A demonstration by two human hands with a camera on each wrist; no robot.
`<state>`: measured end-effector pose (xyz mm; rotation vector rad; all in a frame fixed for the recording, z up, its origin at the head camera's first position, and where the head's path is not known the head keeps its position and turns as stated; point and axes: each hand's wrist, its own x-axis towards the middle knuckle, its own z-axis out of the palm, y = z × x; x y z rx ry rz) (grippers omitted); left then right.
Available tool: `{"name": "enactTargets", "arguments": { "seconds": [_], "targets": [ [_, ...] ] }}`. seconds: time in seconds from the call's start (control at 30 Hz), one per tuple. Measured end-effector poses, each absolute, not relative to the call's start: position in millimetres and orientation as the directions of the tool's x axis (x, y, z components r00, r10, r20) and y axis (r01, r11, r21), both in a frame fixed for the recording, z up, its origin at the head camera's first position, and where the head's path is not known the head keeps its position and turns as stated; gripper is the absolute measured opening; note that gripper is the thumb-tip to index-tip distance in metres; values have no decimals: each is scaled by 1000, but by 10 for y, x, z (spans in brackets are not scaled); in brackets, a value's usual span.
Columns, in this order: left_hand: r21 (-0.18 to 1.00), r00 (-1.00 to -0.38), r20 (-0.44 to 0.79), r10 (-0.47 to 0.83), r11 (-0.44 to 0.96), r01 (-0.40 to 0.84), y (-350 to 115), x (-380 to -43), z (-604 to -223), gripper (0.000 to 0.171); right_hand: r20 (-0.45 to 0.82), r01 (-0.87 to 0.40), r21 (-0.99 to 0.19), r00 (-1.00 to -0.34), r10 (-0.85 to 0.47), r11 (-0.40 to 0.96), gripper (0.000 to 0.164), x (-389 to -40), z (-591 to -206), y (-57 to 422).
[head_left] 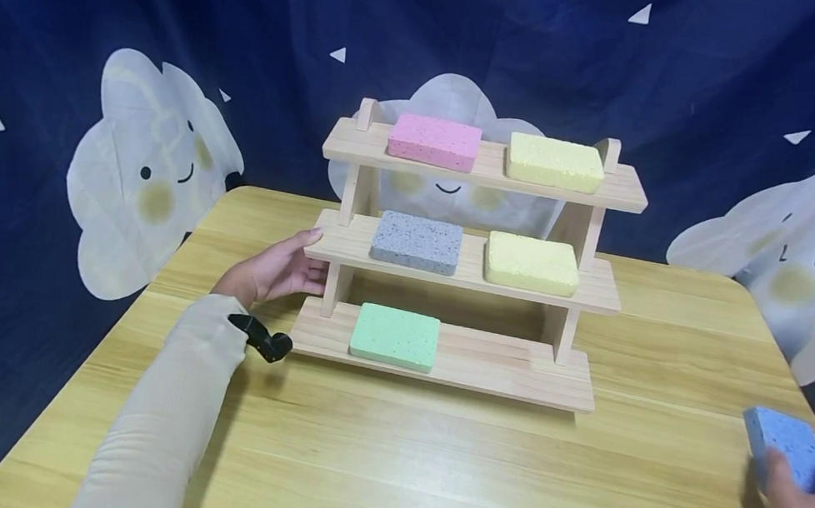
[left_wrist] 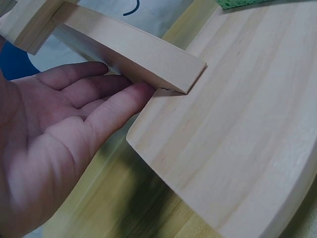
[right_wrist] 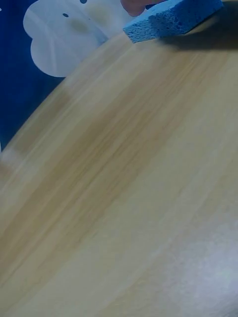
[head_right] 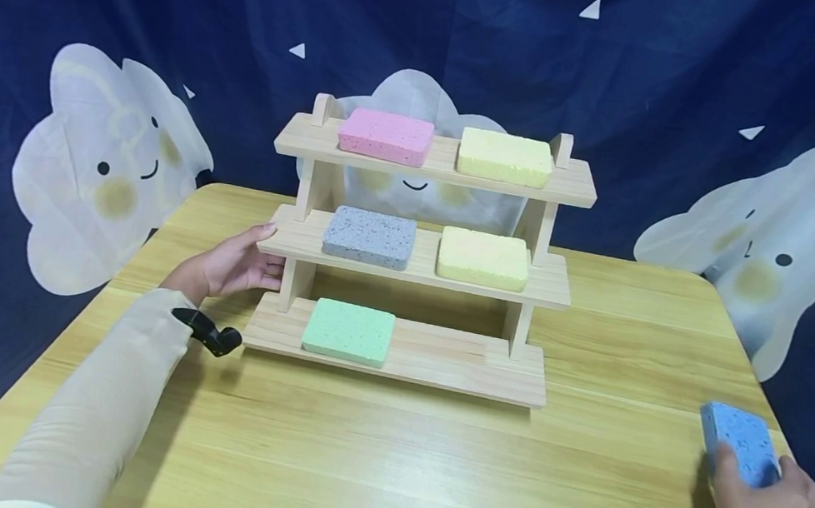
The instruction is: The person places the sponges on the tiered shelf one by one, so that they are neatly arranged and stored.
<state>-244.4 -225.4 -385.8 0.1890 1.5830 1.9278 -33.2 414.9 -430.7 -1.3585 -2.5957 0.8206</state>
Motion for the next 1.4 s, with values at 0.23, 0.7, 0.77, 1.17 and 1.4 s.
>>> {"name": "enactTargets", "arguments": {
  "seconds": [0.23, 0.7, 0.77, 1.17, 1.4],
  "targets": [
    [925, -794, -272, 543, -80, -371, -2259, -2438, -3859, 59, -194, 770, -419, -594, 781, 481, 88, -297, -4360, 4164],
    [925, -794, -265, 548, -88, -370, -2259, -2426, -3856, 57, -136, 751, -436, -600, 788, 497, 82, -272, -4462, 4128],
    [925, -793, -265, 549, -88, -370, -2254, -2428, -3854, 56, -130, 745, -445, -603, 787, 497, 82, -271, -4470, 4133],
    [922, -789, -266, 554, -91, -376, -2241, -2427, -3841, 57, -24, 623, -506, -702, 712, 597, 78, -294, -4485, 4088],
    [922, -793, -271, 545, -89, -376, -2238, -2424, -3836, 57, -22, 574, -532, -744, 667, 623, 76, -333, -4439, 3997]
  ]
}}
